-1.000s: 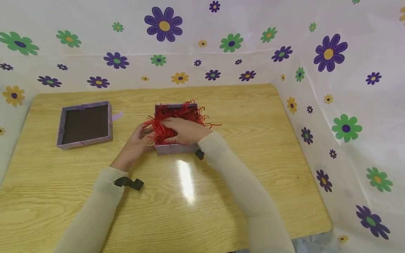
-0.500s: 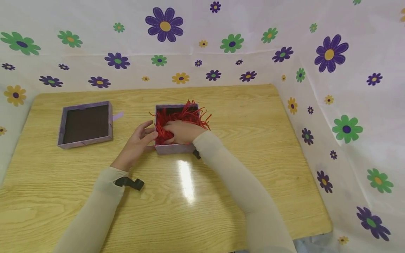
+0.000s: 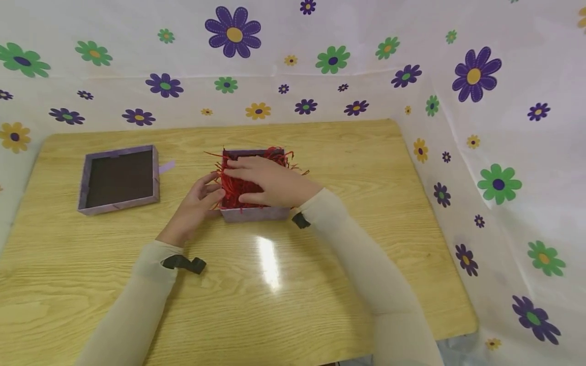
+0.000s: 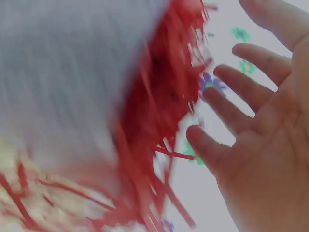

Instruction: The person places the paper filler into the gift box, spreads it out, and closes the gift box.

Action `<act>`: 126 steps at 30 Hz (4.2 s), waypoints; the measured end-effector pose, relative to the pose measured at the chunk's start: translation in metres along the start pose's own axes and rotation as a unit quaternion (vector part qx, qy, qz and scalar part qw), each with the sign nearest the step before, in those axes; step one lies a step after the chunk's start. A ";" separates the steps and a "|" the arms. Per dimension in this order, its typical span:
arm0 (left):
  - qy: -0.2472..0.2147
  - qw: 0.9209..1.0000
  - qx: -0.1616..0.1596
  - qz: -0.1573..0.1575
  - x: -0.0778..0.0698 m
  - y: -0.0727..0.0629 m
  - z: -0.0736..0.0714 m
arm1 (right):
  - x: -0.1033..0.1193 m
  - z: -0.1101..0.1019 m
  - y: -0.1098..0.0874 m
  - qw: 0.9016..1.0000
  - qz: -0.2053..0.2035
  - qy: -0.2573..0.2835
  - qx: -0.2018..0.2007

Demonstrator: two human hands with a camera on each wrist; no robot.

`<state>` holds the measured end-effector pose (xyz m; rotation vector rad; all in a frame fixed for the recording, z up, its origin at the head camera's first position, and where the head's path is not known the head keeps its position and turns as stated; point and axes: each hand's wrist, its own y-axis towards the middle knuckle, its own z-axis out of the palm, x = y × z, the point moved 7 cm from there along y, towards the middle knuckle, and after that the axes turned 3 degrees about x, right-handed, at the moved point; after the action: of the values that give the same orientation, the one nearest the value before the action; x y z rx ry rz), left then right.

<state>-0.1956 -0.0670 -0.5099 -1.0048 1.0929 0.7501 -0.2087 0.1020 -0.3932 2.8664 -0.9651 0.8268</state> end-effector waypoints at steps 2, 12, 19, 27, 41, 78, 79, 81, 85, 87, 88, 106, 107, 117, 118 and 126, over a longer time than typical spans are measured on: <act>0.002 1.000 -0.001 -0.002 0.000 -0.001 -0.001 | 0.002 0.009 0.005 1.000 -0.016 0.019 0.018; 0.009 1.000 0.002 -0.004 -0.002 -0.004 0.000 | -0.021 0.037 0.028 0.997 0.024 0.046 0.059; 0.006 1.000 -0.004 -0.004 -0.002 -0.005 0.002 | -0.028 0.051 0.047 0.994 0.062 -0.012 0.087; -0.005 1.000 -0.017 -0.007 0.000 -0.006 0.002 | -0.026 0.055 0.054 0.990 0.069 -0.049 0.108; 0.035 0.999 -0.037 0.008 -0.001 -0.011 0.004 | -0.027 0.053 0.060 0.993 0.033 -0.004 0.114; 0.053 0.998 -0.016 0.002 -0.008 -0.002 0.004 | -0.032 0.040 0.018 0.973 0.229 -0.035 0.023; 0.053 0.998 -0.015 0.001 -0.008 -0.002 0.004 | -0.035 0.043 0.021 0.974 0.223 -0.003 0.026; 0.054 0.998 -0.012 0.001 -0.008 -0.001 0.004 | -0.041 0.048 0.025 0.973 0.225 0.040 0.032; 0.049 0.999 -0.009 0.001 -0.007 0.000 0.003 | -0.048 0.053 0.034 0.973 0.218 0.062 0.048; 0.044 0.999 -0.008 -0.001 -0.007 0.000 0.002 | -0.047 0.052 0.036 0.973 0.217 0.055 0.057; 0.039 0.999 -0.008 -0.002 -0.006 0.000 0.001 | -0.046 0.051 0.036 0.973 0.218 0.051 0.059; 0.069 0.998 -0.009 -0.004 -0.007 -0.001 -0.001 | -0.024 -0.028 -0.031 0.976 0.163 0.133 -0.058; 0.067 0.998 -0.009 -0.005 -0.007 -0.001 -0.001 | -0.026 -0.024 -0.031 0.977 0.160 0.138 -0.039; 0.055 0.998 -0.006 -0.006 -0.008 -0.001 -0.001 | -0.027 0.027 0.014 0.990 0.098 0.080 0.056; 0.053 0.999 -0.005 -0.005 -0.008 -0.001 -0.001 | -0.028 0.030 0.018 0.991 0.097 0.073 0.056; 0.040 0.999 0.001 -0.007 -0.008 0.000 0.000 | -0.030 0.037 0.029 0.991 0.097 0.079 0.055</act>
<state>-0.1980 -0.0670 -0.5020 -1.0472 1.1552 0.7027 -0.2277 0.0889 -0.4444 2.7723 -1.2271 1.1368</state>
